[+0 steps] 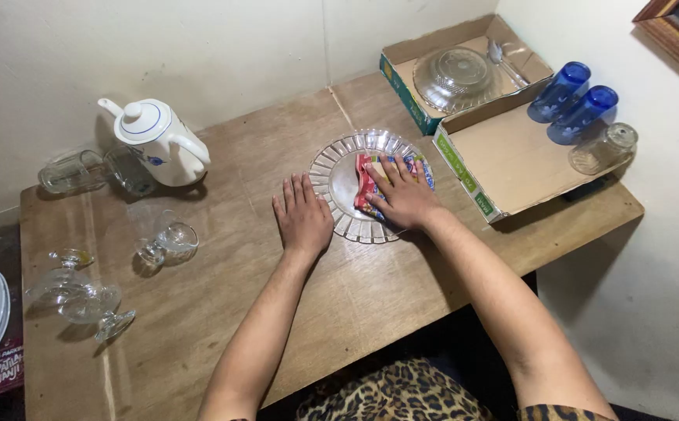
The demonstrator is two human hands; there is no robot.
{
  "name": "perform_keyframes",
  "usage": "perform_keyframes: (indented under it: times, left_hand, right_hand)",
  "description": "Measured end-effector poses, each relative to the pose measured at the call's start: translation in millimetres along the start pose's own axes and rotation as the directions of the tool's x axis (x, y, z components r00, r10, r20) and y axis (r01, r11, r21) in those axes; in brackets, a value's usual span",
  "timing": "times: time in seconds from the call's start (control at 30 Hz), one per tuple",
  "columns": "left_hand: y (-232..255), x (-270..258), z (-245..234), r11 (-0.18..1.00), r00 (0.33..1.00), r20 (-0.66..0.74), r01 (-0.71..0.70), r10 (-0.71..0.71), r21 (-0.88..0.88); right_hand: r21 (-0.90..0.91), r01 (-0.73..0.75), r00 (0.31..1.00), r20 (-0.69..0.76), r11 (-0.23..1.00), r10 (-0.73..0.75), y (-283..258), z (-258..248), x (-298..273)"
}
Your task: Wiping a clear glass plate with a patterned cloth.
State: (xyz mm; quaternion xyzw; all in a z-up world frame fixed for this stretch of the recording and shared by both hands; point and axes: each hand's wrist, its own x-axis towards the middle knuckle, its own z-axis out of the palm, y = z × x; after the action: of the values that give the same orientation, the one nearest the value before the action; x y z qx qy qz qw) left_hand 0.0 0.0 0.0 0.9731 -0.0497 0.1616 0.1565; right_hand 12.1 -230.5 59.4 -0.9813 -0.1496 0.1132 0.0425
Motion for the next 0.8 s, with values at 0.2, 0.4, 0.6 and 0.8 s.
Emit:
perform_keyframes:
  times: [0.2,0.4,0.6,0.8]
  left_hand:
    - [-3,0,7,1.0,1.0,-0.006,0.009,-0.009,0.007]
    - [0,1,2,0.999,1.0,-0.026,0.011,-0.012,-0.042]
    - [4,0,-6,0.999,0.999,-0.044,0.002,-0.004,-0.051]
    - [3,0,-5,0.998,0.998,-0.068,-0.003,-0.002,-0.069]
  right_hand:
    - [-0.03,0.019,1.0,0.014,0.999,-0.019,-15,3,-20]
    - [-0.014,0.035,0.997,0.063,0.999,-0.034,-23,15,-22]
    - [-0.008,0.06,0.994,0.096,0.998,-0.059,-37,12,-17]
    - [-0.031,0.201,0.977,0.079,0.979,-0.198,-41,17,1]
